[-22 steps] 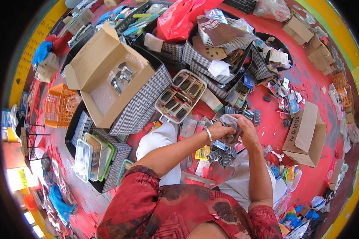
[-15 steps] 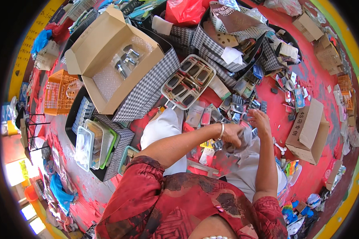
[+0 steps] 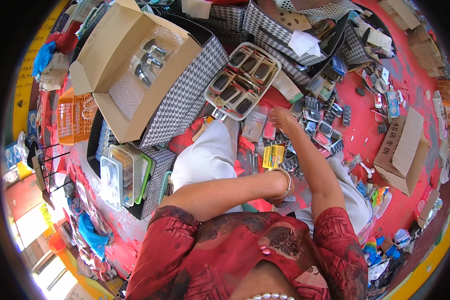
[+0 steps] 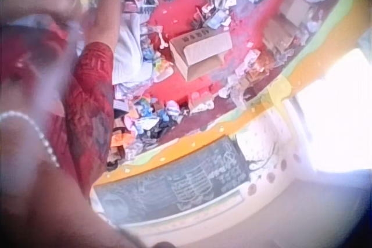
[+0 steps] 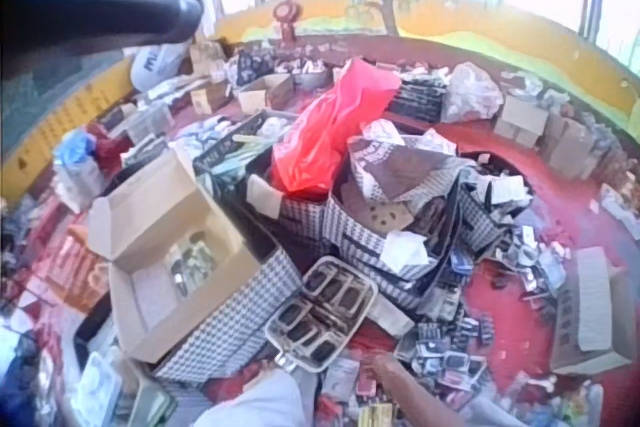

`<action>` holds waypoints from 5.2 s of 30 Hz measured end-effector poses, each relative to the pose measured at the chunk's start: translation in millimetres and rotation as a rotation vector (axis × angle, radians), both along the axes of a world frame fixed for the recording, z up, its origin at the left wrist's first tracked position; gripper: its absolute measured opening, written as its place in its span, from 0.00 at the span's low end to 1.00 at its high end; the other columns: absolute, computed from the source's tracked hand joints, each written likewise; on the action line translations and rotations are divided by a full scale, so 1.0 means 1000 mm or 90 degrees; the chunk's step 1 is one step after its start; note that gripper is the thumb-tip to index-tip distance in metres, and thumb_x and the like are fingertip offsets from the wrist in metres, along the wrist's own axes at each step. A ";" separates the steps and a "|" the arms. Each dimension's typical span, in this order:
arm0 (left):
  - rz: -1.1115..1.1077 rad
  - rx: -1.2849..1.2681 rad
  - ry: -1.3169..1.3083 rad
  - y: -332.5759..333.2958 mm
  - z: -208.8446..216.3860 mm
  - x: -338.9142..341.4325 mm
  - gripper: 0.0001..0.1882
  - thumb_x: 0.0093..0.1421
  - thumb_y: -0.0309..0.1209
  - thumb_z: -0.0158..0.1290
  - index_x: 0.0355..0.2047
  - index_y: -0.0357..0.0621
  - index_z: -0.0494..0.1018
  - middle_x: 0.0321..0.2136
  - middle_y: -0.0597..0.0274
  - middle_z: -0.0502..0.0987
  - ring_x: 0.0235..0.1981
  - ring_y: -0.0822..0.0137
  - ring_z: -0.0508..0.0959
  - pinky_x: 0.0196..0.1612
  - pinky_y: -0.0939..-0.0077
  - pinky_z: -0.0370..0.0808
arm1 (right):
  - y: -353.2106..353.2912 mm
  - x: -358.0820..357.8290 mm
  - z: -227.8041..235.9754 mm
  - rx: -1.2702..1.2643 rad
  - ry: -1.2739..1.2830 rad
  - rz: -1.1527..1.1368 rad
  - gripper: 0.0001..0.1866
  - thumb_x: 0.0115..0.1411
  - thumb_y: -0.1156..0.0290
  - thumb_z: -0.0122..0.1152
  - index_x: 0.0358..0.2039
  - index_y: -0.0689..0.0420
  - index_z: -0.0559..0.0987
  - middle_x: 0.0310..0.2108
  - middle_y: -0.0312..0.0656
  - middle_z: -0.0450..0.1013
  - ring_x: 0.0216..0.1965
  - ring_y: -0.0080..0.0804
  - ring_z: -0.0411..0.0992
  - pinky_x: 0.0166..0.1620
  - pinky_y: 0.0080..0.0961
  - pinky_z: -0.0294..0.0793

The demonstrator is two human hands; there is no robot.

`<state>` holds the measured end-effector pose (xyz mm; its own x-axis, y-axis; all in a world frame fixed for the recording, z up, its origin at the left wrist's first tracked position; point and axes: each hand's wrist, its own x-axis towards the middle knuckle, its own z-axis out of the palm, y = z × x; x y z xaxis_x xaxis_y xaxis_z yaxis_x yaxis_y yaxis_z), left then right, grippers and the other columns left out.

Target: The person sits on the floor and sorts small packaged electronics from a pile into a black storage bin. They pick up items one by one, inspect them, and place them into the bin, occasionally moving other containers to make space.

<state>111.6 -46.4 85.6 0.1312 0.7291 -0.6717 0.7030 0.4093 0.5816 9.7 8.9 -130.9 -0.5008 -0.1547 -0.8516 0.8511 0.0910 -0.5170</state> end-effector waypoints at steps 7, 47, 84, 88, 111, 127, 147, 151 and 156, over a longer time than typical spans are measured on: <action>0.218 -0.276 -0.167 -0.001 -0.035 0.011 0.15 0.49 0.31 0.53 0.39 0.45 0.75 0.39 0.59 0.75 0.39 0.57 0.76 0.33 0.56 0.74 | -0.052 -0.038 -0.072 -0.013 -0.004 -0.146 0.25 0.49 0.73 0.53 0.50 0.52 0.64 0.26 0.38 0.67 0.23 0.31 0.65 0.32 0.39 0.67; 0.233 -0.230 -0.042 -0.016 -0.025 0.010 0.18 0.49 0.36 0.55 0.41 0.48 0.74 0.38 0.63 0.75 0.38 0.55 0.75 0.33 0.50 0.74 | -0.039 -0.057 -0.048 0.031 0.068 0.023 0.19 0.43 0.79 0.54 0.39 0.61 0.67 0.35 0.46 0.66 0.37 0.39 0.67 0.35 0.41 0.70; 0.208 -0.215 0.035 -0.024 -0.024 0.025 0.18 0.47 0.36 0.55 0.38 0.44 0.74 0.36 0.59 0.76 0.34 0.55 0.76 0.29 0.53 0.74 | -0.069 0.056 0.021 0.130 0.623 0.478 0.06 0.51 0.70 0.51 0.30 0.57 0.72 0.24 0.52 0.70 0.29 0.52 0.70 0.32 0.41 0.68; 0.211 -0.205 0.058 -0.023 -0.021 0.025 0.18 0.46 0.36 0.56 0.38 0.42 0.74 0.35 0.58 0.76 0.34 0.56 0.76 0.29 0.54 0.74 | -0.045 -0.029 0.061 0.312 0.766 0.474 0.09 0.54 0.73 0.44 0.34 0.54 0.72 0.26 0.51 0.71 0.30 0.50 0.70 0.31 0.38 0.69; 0.270 -0.242 0.060 -0.021 -0.033 0.020 0.17 0.49 0.36 0.53 0.39 0.43 0.74 0.35 0.59 0.76 0.34 0.58 0.77 0.28 0.53 0.74 | -0.089 -0.100 0.012 0.587 0.893 0.662 0.08 0.47 0.72 0.48 0.19 0.55 0.76 0.21 0.46 0.73 0.24 0.41 0.74 0.26 0.36 0.71; 0.168 -0.264 0.046 -0.017 -0.045 0.026 0.12 0.54 0.34 0.49 0.38 0.49 0.75 0.39 0.62 0.76 0.38 0.59 0.76 0.31 0.58 0.74 | -0.103 -0.077 0.000 0.563 0.955 0.619 0.05 0.43 0.71 0.52 0.17 0.56 0.76 0.21 0.43 0.72 0.23 0.36 0.73 0.22 0.34 0.71; 0.260 -0.293 0.038 -0.020 -0.051 0.027 0.18 0.54 0.43 0.44 0.38 0.48 0.75 0.39 0.60 0.76 0.37 0.60 0.77 0.31 0.52 0.73 | -0.109 -0.038 -0.015 0.699 0.867 0.645 0.22 0.53 0.66 0.43 0.48 0.57 0.68 0.51 0.44 0.61 0.54 0.37 0.57 0.54 0.57 0.48; 0.262 -0.331 0.025 -0.017 -0.056 0.027 0.18 0.54 0.43 0.44 0.39 0.48 0.74 0.40 0.62 0.75 0.38 0.59 0.76 0.33 0.51 0.72 | -0.102 -0.042 -0.008 0.581 0.856 0.498 0.19 0.50 0.69 0.50 0.44 0.57 0.71 0.50 0.43 0.62 0.51 0.40 0.60 0.53 0.53 0.51; 0.228 -0.280 0.023 -0.016 -0.047 0.024 0.15 0.54 0.38 0.47 0.38 0.47 0.75 0.38 0.61 0.76 0.37 0.59 0.77 0.31 0.54 0.73 | -0.077 -0.065 0.013 0.404 0.884 0.238 0.15 0.49 0.72 0.50 0.40 0.56 0.71 0.42 0.44 0.68 0.42 0.39 0.68 0.42 0.34 0.68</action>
<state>136.0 -62.8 38.3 -0.1021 0.3745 -0.9216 0.4919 0.8242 0.2805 -55.2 -67.7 -117.5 -0.9335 -0.2545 0.2524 -0.3584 0.6769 -0.6430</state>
